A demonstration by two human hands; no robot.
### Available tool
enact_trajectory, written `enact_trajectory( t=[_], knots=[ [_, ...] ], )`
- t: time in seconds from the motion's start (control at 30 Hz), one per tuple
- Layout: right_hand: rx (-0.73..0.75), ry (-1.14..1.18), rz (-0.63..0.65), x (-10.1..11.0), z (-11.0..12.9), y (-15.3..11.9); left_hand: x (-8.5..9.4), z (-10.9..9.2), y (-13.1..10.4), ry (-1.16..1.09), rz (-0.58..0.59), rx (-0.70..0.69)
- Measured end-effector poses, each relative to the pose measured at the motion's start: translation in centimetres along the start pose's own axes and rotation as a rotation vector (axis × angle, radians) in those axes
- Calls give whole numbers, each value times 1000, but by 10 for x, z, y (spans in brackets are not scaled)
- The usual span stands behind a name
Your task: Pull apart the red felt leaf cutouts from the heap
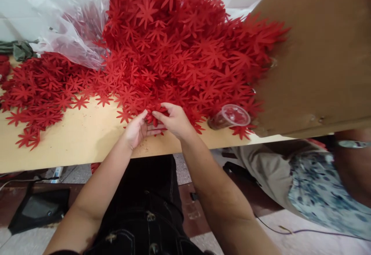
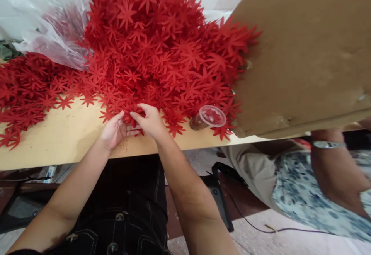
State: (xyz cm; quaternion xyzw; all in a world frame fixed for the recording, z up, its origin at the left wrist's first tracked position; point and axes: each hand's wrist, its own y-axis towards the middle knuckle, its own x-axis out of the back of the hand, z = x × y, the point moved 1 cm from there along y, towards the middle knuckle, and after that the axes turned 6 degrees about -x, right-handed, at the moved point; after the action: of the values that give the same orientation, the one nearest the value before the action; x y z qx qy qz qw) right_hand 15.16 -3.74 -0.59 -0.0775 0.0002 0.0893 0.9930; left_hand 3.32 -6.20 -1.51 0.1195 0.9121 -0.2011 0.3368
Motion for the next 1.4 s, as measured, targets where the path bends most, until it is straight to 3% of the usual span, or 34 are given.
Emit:
enact_trajectory(
  t=[0.2, 0.3, 0.47, 0.7, 0.87, 1.1, 1.17, 1.33, 1.4],
  knots=[
    [175, -57, -267, 18, -4, 1, -2, 7, 1, 214, -121, -120],
    [182, -133, -362, 18, -8, 1, -4, 8, 1, 240, -164, -208],
    [103, -74, -309, 6, -16, 7, -6, 11, 2, 151, -133, -310],
    [233, -138, -243, -11, -22, 11, -4, 15, 10, 153, -196, -301],
    [373, -333, -344, -3, -14, 7, -3, 13, 10, 83, -250, -291],
    [255, -77, -475, -2, -15, 10, -11, 10, 6, 92, -269, -304],
    [258, -60, -423, -7, -16, 10, -12, 10, 5, 106, -263, -354],
    [158, 96, -148, -13, -19, 8, -7, 15, 8, 164, -244, -414],
    [123, 122, -151, -10, -19, 9, -3, 17, 11, 210, -221, -436]
  ],
)
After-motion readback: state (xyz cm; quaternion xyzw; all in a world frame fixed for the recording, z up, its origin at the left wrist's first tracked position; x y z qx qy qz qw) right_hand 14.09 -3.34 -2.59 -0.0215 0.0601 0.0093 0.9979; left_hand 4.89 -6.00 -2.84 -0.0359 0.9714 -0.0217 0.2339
